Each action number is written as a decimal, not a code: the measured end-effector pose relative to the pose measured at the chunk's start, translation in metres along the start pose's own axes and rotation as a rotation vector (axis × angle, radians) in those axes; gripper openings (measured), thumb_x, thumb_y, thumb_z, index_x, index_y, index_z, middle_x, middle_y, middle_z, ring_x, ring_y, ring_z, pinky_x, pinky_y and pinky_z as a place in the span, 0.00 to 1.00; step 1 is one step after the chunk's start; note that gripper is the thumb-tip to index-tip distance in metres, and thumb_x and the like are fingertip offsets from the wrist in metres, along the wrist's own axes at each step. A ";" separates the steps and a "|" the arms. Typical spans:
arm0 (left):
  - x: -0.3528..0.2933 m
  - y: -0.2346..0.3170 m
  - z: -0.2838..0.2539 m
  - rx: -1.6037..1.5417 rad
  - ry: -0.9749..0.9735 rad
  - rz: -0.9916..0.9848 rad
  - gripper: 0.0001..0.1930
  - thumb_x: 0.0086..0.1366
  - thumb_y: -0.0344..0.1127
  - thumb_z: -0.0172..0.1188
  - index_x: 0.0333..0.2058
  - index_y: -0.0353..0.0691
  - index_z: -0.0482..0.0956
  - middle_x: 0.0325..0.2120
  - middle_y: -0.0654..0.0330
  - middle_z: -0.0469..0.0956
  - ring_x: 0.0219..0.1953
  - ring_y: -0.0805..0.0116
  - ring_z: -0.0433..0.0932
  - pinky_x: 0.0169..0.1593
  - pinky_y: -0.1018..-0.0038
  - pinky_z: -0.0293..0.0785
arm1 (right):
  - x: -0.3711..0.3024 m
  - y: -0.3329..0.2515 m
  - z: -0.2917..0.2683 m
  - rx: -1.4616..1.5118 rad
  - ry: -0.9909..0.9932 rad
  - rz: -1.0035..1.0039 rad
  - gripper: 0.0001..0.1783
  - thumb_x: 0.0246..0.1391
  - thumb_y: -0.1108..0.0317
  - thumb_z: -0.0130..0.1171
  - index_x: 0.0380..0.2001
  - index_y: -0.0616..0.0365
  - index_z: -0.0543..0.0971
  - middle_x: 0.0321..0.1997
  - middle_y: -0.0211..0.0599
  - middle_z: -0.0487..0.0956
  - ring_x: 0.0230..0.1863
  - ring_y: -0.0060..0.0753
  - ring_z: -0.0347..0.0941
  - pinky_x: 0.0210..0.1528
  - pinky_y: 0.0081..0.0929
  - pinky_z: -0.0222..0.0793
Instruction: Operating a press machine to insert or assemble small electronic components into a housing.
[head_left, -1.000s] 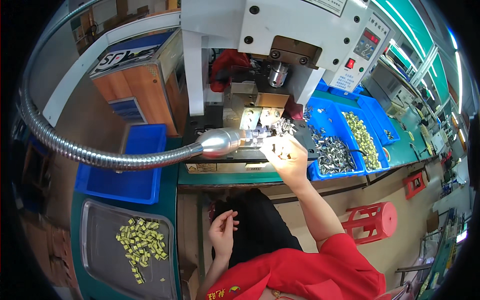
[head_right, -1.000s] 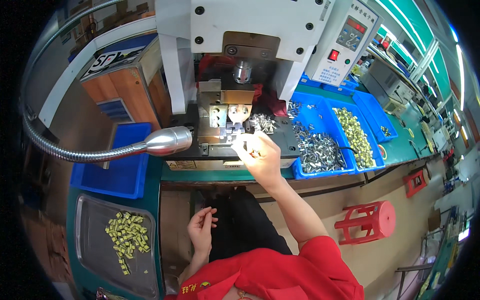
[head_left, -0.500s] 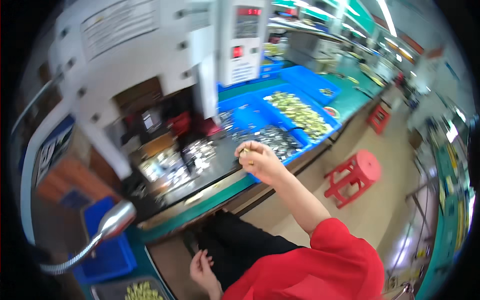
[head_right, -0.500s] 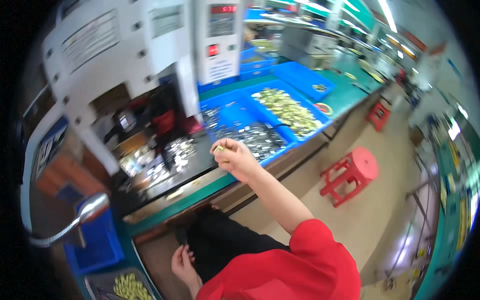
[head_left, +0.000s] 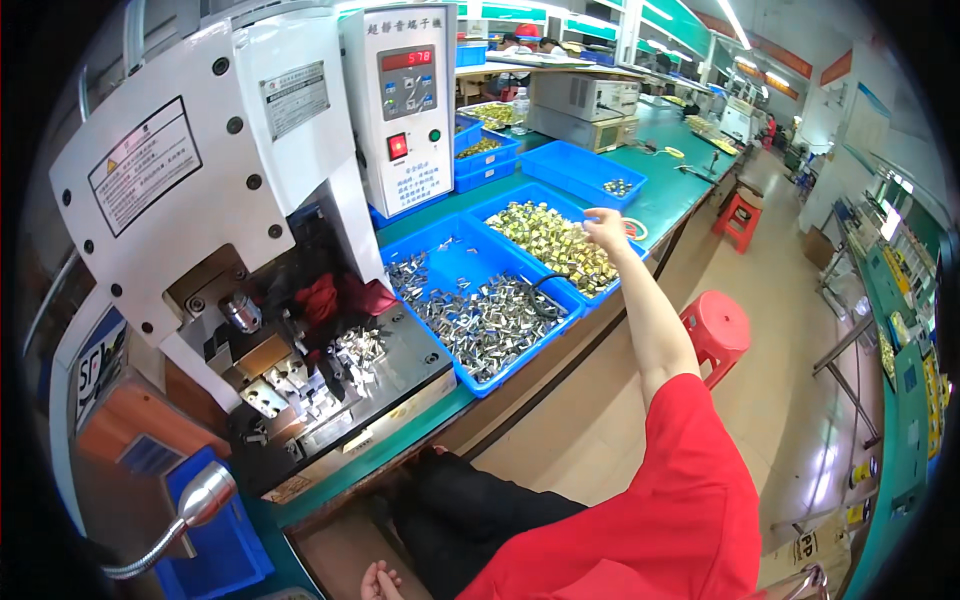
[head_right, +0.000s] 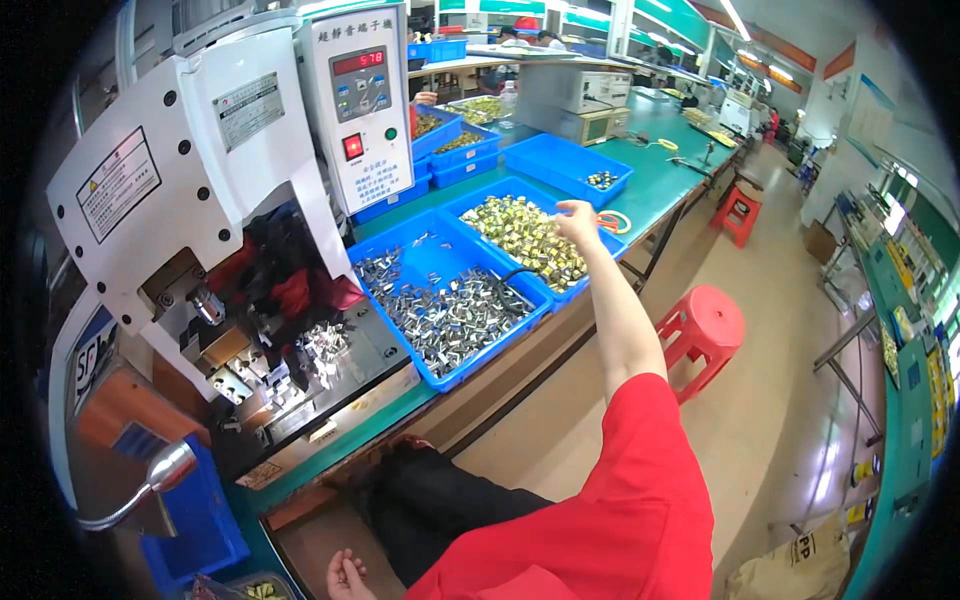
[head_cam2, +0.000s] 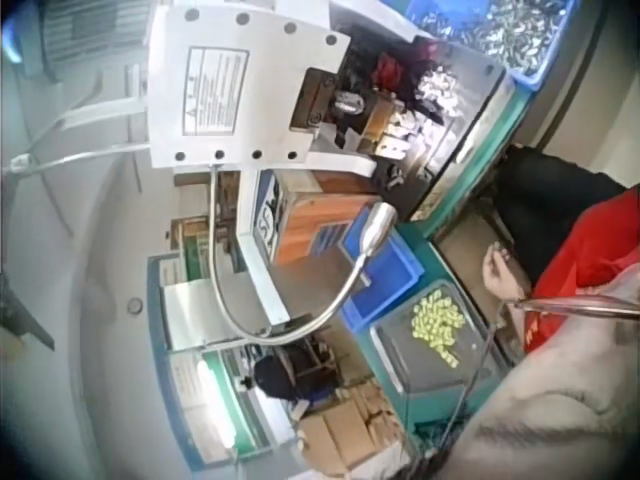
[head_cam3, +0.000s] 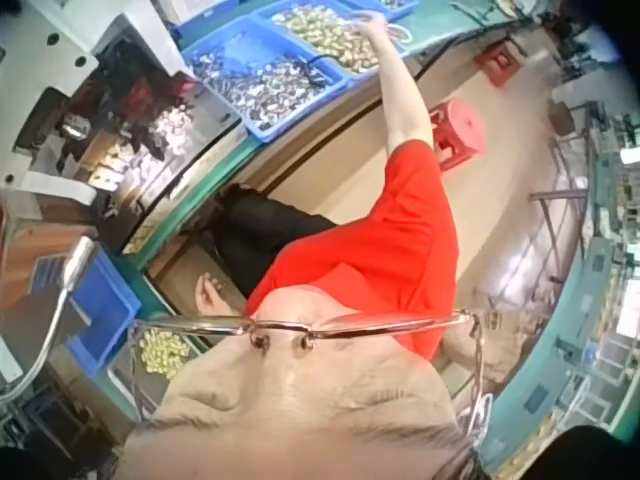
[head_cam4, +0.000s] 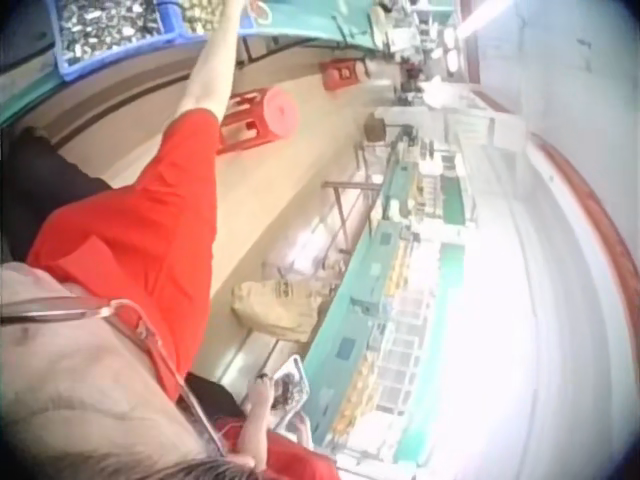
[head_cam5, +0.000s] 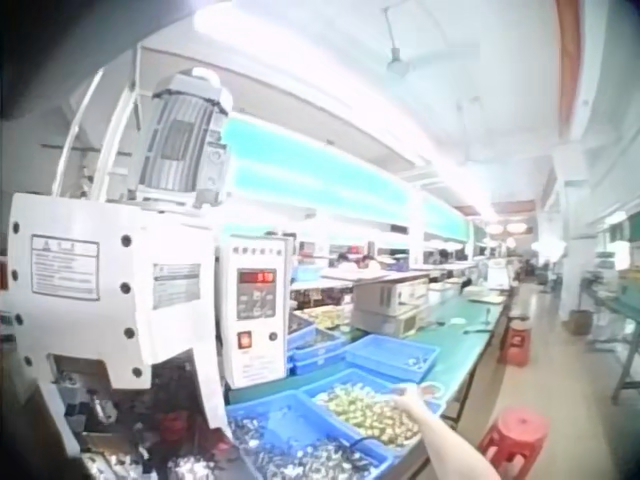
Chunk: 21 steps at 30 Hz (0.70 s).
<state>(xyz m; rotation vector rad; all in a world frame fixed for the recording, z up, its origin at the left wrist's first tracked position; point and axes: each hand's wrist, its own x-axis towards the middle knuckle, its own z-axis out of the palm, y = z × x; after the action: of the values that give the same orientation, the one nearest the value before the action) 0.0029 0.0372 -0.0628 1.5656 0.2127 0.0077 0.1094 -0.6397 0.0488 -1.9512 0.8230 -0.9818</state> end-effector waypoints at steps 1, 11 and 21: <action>-0.004 0.006 -0.004 0.025 0.009 0.003 0.13 0.64 0.30 0.52 0.45 0.29 0.72 0.38 0.53 0.78 0.36 0.70 0.76 0.39 0.78 0.73 | 0.005 0.005 0.004 0.004 0.032 -0.080 0.15 0.44 0.72 0.58 0.38 0.63 0.79 0.29 0.38 0.79 0.24 0.23 0.74 0.24 0.22 0.72; -0.033 0.070 -0.102 0.617 0.385 0.354 0.14 0.64 0.26 0.48 0.48 0.29 0.70 0.42 0.49 0.75 0.44 0.62 0.75 0.48 0.72 0.70 | -0.141 -0.144 0.063 0.151 -0.540 -0.389 0.06 0.47 0.73 0.61 0.30 0.62 0.81 0.26 0.28 0.79 0.27 0.14 0.70 0.30 0.15 0.66; -0.058 0.068 -0.120 1.142 0.332 0.305 0.14 0.55 0.27 0.57 0.42 0.34 0.75 0.44 0.53 0.73 0.47 0.53 0.70 0.51 0.63 0.66 | -0.216 -0.196 0.174 0.100 -0.772 -0.858 0.07 0.41 0.72 0.62 0.28 0.59 0.80 0.30 0.38 0.76 0.31 0.31 0.72 0.32 0.24 0.67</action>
<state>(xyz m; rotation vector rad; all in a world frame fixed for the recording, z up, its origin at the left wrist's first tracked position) -0.0615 0.1485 0.0136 2.7248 0.2503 0.4570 0.1894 -0.3107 0.0749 -2.3512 -0.5287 -0.5701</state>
